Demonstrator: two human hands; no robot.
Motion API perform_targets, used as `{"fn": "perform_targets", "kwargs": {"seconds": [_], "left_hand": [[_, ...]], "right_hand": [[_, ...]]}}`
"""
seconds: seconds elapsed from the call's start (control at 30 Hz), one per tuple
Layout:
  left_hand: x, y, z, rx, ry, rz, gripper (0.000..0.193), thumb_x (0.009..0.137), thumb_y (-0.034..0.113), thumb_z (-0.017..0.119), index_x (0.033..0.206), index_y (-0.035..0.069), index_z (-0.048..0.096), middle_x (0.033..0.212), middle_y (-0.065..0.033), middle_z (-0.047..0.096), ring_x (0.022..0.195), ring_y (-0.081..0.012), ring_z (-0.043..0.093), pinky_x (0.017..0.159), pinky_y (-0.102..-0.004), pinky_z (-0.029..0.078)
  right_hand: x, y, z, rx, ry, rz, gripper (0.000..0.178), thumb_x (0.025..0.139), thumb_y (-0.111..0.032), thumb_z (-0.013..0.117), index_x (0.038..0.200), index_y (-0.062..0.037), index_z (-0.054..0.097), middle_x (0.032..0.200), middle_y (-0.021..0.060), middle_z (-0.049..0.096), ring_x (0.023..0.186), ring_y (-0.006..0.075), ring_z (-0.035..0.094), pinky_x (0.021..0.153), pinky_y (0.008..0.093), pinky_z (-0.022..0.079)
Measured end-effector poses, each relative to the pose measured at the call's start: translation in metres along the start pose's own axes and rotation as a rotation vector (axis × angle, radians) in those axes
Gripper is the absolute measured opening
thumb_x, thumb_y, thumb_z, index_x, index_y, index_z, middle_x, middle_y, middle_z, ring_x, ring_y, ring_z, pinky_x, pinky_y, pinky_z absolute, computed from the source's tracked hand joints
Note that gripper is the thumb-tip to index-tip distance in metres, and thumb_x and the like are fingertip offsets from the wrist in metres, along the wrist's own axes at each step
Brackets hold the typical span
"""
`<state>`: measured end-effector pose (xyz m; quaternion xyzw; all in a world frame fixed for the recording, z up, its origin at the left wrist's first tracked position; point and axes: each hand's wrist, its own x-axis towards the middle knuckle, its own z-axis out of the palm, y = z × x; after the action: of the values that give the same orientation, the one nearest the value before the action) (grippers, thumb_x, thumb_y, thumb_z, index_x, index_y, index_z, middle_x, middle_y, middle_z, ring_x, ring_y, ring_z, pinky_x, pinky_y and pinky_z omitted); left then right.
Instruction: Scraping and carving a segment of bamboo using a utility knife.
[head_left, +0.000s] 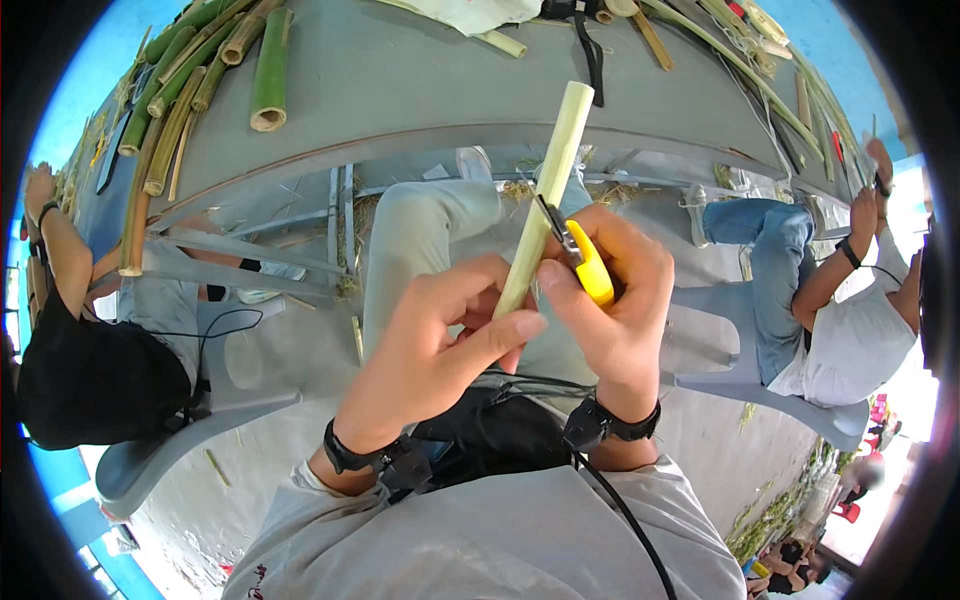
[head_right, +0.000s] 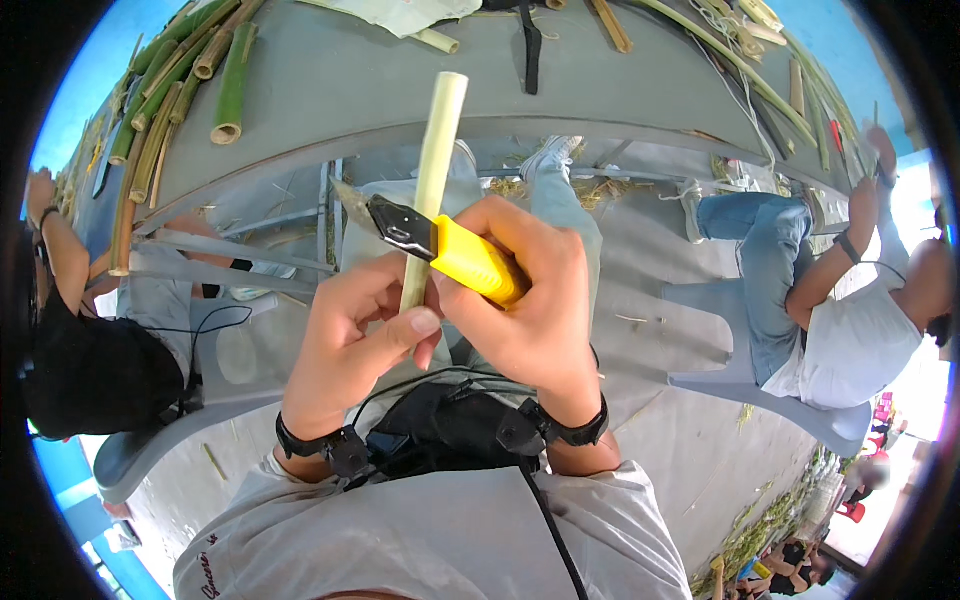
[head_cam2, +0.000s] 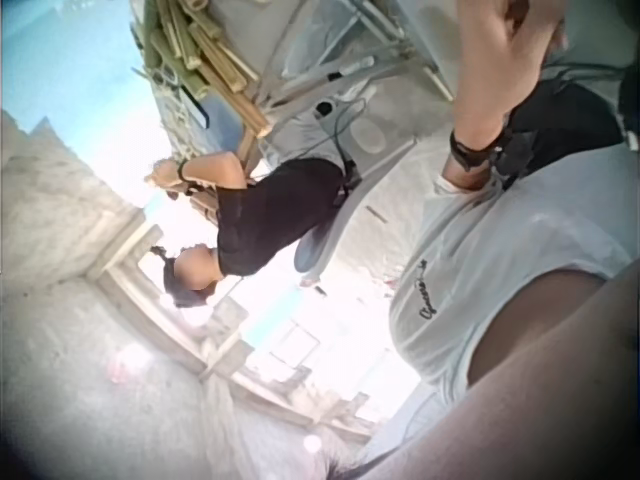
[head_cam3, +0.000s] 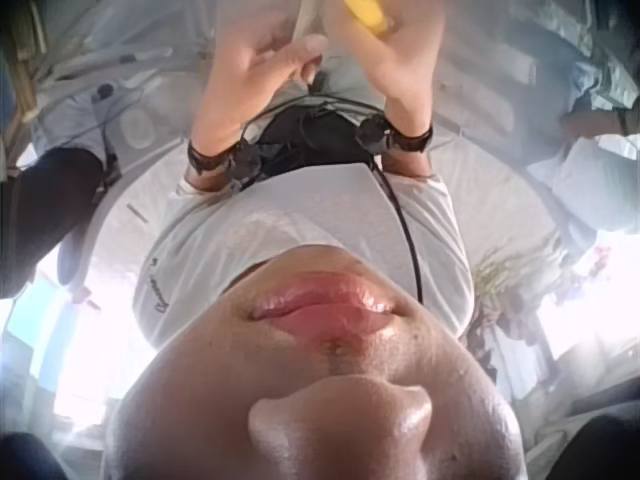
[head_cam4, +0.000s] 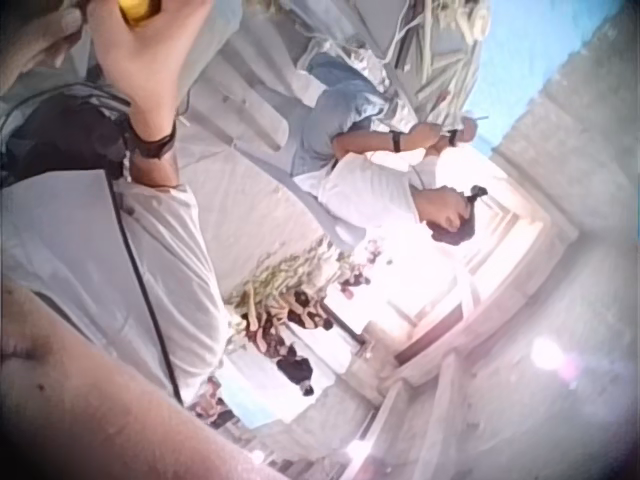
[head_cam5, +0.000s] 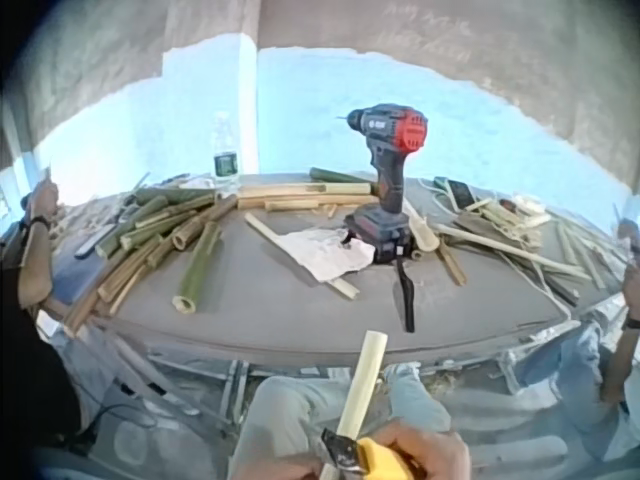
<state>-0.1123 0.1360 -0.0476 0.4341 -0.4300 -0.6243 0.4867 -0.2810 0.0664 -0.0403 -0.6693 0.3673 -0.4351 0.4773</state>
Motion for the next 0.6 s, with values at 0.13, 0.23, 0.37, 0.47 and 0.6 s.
{"fn": "perform_targets", "kwargs": {"seconds": [0.13,0.23,0.37,0.47,0.6], "left_hand": [[0.014,-0.013,-0.012,0.017,0.007,0.028,0.02,0.1,0.015,0.07,0.105,-0.003,0.062,0.078,-0.0008,0.061,0.066,-0.0065,0.058,0.061,-0.0231,0.048],[0.021,-0.018,-0.017,0.009,0.033,0.045,0.02,0.1,0.015,0.071,0.105,-0.002,0.062,0.077,-0.0002,0.061,0.065,-0.0056,0.057,0.059,-0.0224,0.047],[0.027,-0.017,-0.021,0.038,0.041,0.055,0.019,0.099,0.013,0.071,0.106,-0.002,0.063,0.075,0.0002,0.06,0.064,-0.0047,0.056,0.057,-0.0218,0.045],[0.034,-0.016,-0.022,0.066,0.025,0.061,0.019,0.099,0.013,0.071,0.107,-0.003,0.063,0.075,0.0003,0.06,0.063,-0.0047,0.055,0.056,-0.0219,0.044],[0.04,-0.018,-0.018,0.078,0.039,0.05,0.017,0.1,0.012,0.071,0.103,-0.002,0.063,0.074,-0.0002,0.059,0.063,-0.005,0.054,0.056,-0.0222,0.043]], "right_hand": [[0.015,0.013,0.008,0.035,-0.029,0.065,0.022,0.079,-0.014,0.072,0.091,0.0024,0.064,0.072,0.0004,0.054,0.065,0.0085,0.043,0.058,0.025,0.032],[0.022,0.019,0.008,-0.104,-0.038,0.01,0.024,0.079,-0.017,0.072,0.09,0.0033,0.065,0.071,0.0003,0.054,0.064,0.0088,0.043,0.057,0.0257,0.032],[0.028,0.021,0.005,-0.064,-0.02,-0.008,0.021,0.078,-0.014,0.071,0.088,0.0041,0.065,0.069,0.0008,0.053,0.062,0.0097,0.042,0.056,0.0262,0.033],[0.031,0.023,0.005,-0.086,-0.004,-0.018,0.017,0.078,-0.009,0.07,0.087,0.0044,0.064,0.067,0.0008,0.051,0.061,0.0099,0.042,0.056,0.026,0.033],[0.035,0.03,0.001,-0.213,-0.01,-0.066,0.017,0.079,-0.01,0.07,0.084,0.0039,0.061,0.066,0.0002,0.05,0.061,0.0098,0.041,0.056,0.0255,0.032]]}}
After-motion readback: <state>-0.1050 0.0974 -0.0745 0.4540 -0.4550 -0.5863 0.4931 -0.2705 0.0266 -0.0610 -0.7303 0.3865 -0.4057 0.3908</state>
